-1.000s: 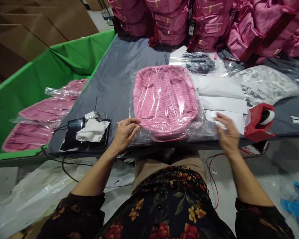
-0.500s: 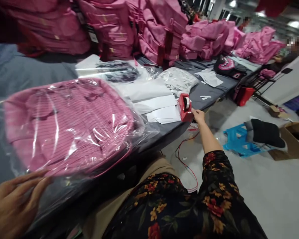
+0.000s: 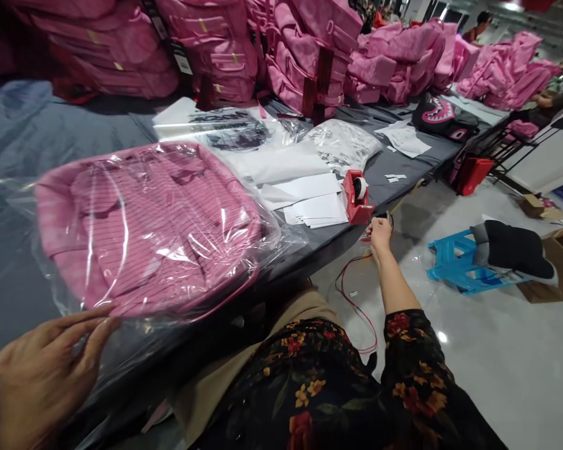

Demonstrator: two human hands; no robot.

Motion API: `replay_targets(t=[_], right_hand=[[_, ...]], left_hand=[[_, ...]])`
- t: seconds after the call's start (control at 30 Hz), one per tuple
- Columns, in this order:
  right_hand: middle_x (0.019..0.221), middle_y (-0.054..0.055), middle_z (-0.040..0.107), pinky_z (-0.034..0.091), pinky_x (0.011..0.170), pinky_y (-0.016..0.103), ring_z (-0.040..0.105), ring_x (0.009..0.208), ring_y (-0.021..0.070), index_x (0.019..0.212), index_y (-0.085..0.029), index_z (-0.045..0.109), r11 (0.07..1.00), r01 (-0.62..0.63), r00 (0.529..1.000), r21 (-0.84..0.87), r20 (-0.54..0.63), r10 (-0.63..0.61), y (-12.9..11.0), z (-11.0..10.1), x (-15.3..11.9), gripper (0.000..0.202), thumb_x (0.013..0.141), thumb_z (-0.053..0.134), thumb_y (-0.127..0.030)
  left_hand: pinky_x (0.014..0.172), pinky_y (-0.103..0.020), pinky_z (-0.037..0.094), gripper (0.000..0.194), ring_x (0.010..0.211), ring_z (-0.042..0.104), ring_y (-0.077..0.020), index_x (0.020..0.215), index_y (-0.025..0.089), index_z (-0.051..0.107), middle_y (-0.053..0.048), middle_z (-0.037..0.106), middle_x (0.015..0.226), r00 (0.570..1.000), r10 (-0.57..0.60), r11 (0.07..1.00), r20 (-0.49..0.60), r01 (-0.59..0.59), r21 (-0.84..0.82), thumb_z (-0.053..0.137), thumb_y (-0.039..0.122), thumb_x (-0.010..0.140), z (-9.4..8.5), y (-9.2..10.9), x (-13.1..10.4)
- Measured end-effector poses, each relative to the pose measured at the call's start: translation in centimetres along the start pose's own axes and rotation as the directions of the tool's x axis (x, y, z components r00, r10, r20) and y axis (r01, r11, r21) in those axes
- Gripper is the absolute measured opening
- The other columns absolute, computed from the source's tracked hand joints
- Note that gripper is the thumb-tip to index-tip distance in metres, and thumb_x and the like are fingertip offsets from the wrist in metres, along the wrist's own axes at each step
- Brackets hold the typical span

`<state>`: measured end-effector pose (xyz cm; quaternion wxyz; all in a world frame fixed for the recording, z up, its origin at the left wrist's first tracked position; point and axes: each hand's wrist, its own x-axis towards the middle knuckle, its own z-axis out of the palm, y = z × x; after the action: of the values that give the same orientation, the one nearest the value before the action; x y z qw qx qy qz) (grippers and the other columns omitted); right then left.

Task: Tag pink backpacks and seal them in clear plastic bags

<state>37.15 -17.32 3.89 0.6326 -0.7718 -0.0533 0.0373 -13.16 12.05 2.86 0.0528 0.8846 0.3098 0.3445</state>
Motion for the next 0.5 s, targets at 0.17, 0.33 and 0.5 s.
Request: replay_targets(t=[0.17,0.33,0.5], right_hand=[[0.054,-0.013,0.021,0.023,0.041,0.015,0.018,0.043,0.0057,0.069,-0.023,0.025,0.958,-0.230,0.906,0.174,0.398,0.145,-1.2,6.0,-5.5,0.053,0.094,0.069,-0.039],[0.058,-0.010,0.031,0.027,0.046,0.021,0.026,0.047,0.0074,0.077,-0.023,0.044,0.903,-0.051,0.482,0.426,0.802,-0.351,-7.8,12.6,-13.7,0.048,0.088,0.076,-0.058],[0.071,-0.003,0.052,0.030,0.061,0.025,0.040,0.063,0.0106,0.080,-0.020,0.054,0.653,0.554,-0.351,0.517,0.856,-0.381,-13.1,21.3,-20.5,0.034,0.097,0.069,-0.046]], left_hand=[[0.082,-0.041,0.040,0.032,0.084,0.067,-0.0228,0.084,0.028,0.066,0.000,0.078,0.094,0.997,0.056,0.998,-0.047,-0.054,0.033,0.048,0.048,0.102,0.0,0.5,-0.3],[0.099,-0.044,0.039,0.028,0.104,0.066,-0.0236,0.090,0.025,0.070,-0.005,0.078,0.109,0.978,-0.146,0.989,0.149,0.149,-0.011,0.048,0.036,0.103,-0.6,1.9,0.2],[0.105,-0.042,0.036,0.028,0.104,0.064,-0.0214,0.091,0.023,0.071,-0.005,0.076,0.111,0.956,-0.207,0.974,0.207,0.221,-0.048,0.049,0.033,0.104,-0.5,2.0,0.8]])
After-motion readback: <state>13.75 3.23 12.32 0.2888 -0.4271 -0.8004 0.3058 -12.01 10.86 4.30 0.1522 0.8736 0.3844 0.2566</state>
